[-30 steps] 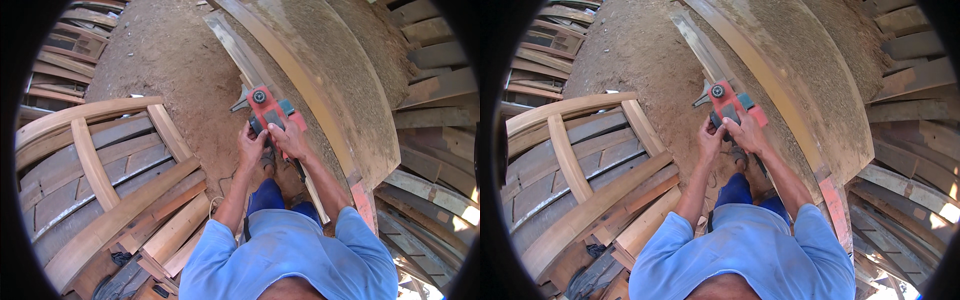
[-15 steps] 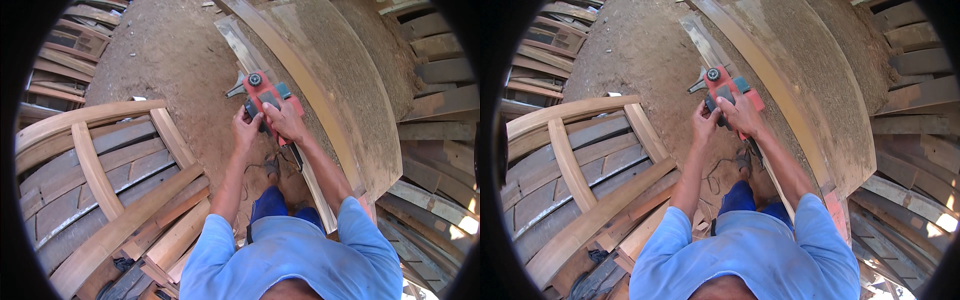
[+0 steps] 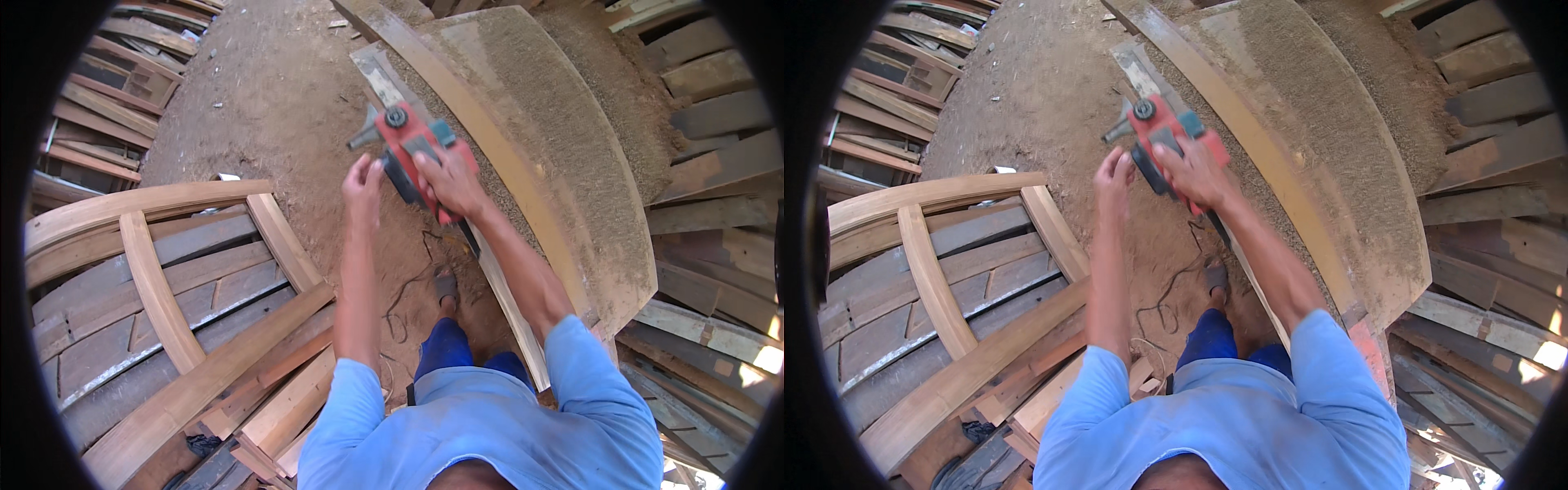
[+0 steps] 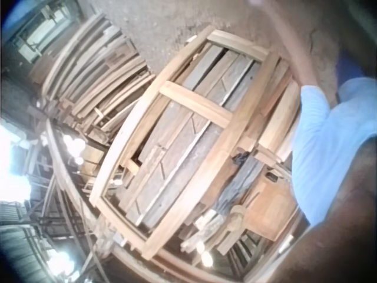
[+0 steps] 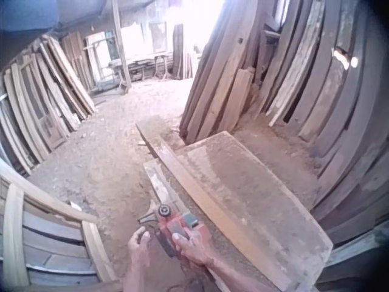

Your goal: The person planes a wooden board using an electric planer, touches the wood surface by hand, handles wooden pieces, and planes the board again.

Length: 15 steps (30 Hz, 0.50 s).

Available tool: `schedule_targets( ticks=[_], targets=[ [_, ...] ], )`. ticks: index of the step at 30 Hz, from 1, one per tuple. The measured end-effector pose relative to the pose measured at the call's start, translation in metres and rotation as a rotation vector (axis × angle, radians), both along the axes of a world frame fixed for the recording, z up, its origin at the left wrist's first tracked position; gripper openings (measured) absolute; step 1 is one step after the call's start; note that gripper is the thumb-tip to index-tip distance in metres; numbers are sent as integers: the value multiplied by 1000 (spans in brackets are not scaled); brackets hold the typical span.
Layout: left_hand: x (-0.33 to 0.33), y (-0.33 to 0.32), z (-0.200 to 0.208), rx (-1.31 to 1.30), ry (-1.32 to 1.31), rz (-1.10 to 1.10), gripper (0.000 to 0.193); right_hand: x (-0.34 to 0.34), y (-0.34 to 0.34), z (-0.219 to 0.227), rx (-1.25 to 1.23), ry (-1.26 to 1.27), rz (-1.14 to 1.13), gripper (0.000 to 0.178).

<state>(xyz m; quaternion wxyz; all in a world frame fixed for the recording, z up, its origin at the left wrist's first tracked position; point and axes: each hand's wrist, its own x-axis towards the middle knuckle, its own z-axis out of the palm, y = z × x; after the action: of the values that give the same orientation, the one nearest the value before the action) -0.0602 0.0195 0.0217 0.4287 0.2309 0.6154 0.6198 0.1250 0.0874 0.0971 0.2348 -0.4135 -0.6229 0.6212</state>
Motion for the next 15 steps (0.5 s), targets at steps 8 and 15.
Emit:
schedule_targets(
  ticks=[8, 15],
  targets=[
    [59, -149, -82, -192, -265, 286, 36, 158, -168, 23, -197, -21, -33, 36],
    [211, -194, -96, -180, -290, 84, 27, 300, -305, 46, -227, 60, -191, 43]
  ],
)
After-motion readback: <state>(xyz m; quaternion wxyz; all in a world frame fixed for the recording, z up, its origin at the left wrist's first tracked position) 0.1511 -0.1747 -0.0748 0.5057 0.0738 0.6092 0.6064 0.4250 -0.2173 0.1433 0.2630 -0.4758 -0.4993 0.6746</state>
